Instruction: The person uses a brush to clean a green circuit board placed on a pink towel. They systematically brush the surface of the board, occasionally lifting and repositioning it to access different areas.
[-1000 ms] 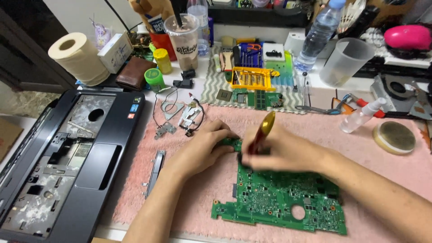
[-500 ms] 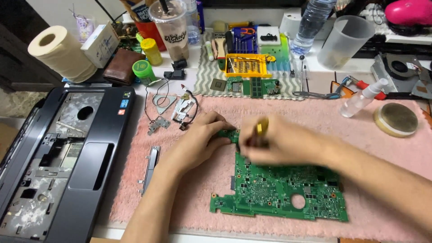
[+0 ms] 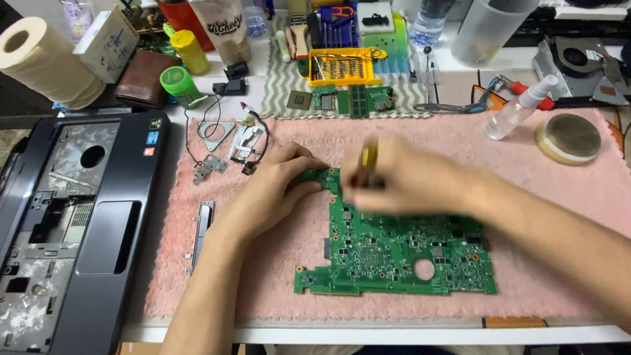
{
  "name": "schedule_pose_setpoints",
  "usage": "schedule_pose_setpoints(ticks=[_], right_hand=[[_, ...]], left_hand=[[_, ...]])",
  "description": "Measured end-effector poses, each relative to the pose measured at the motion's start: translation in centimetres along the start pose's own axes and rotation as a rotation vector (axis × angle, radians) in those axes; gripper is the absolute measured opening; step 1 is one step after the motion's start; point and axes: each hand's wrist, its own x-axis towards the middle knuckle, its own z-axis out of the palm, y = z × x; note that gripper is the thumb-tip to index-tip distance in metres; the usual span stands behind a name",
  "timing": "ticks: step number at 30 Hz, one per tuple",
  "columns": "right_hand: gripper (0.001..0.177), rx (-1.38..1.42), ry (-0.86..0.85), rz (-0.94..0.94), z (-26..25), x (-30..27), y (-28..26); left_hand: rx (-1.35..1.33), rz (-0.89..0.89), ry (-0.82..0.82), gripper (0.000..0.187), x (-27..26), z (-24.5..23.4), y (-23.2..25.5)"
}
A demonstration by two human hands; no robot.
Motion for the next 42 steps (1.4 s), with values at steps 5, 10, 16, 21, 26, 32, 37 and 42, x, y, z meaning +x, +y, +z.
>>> schedule_pose_setpoints(ticks=[5, 10, 16, 21, 26, 32, 37, 42], right_hand=[[0.006, 0.148, -0.028, 0.009, 0.4, -0.9, 1.6], [0.006, 0.171, -0.105, -0.031, -0.1, -1.6, -1.6], [0.009, -0.008, 0.068, -0.026, -0.4, -1.5, 2.3], [0.008, 0.16, -0.037, 0.028, -0.9, -1.9, 1.8], [0.01, 0.121, 0.02, 0.04, 0.4, -3.0, 1.1], [0.011, 0.024, 0.087, 0.088, -1.8, -2.9, 1.0], [0.029, 0.094, -0.325, 0.349, -1.7, -4.3, -2.1], [0.028, 0.006, -0.174, 0.391, -3.8, -3.9, -1.2]], left_hand=[[0.005, -0.005, 0.004, 0.035, -0.1, -0.1, 0.3], [0.006, -0.008, 0.016, 0.034, -0.1, -0.1, 0.2], [0.017, -0.023, 0.006, 0.035, -0.1, -0.4, 0.7], [0.017, -0.021, 0.009, 0.035, 0.0, -0.4, 0.9], [0.029, -0.033, 0.011, 0.035, 0.0, -0.6, 1.3], [0.024, -0.027, 0.009, 0.036, 0.0, -0.3, 0.8], [0.02, 0.022, 0.019, 0.032, -0.2, 0.0, 0.3], [0.03, 0.016, 0.019, 0.033, -0.1, 0.0, 0.5]])
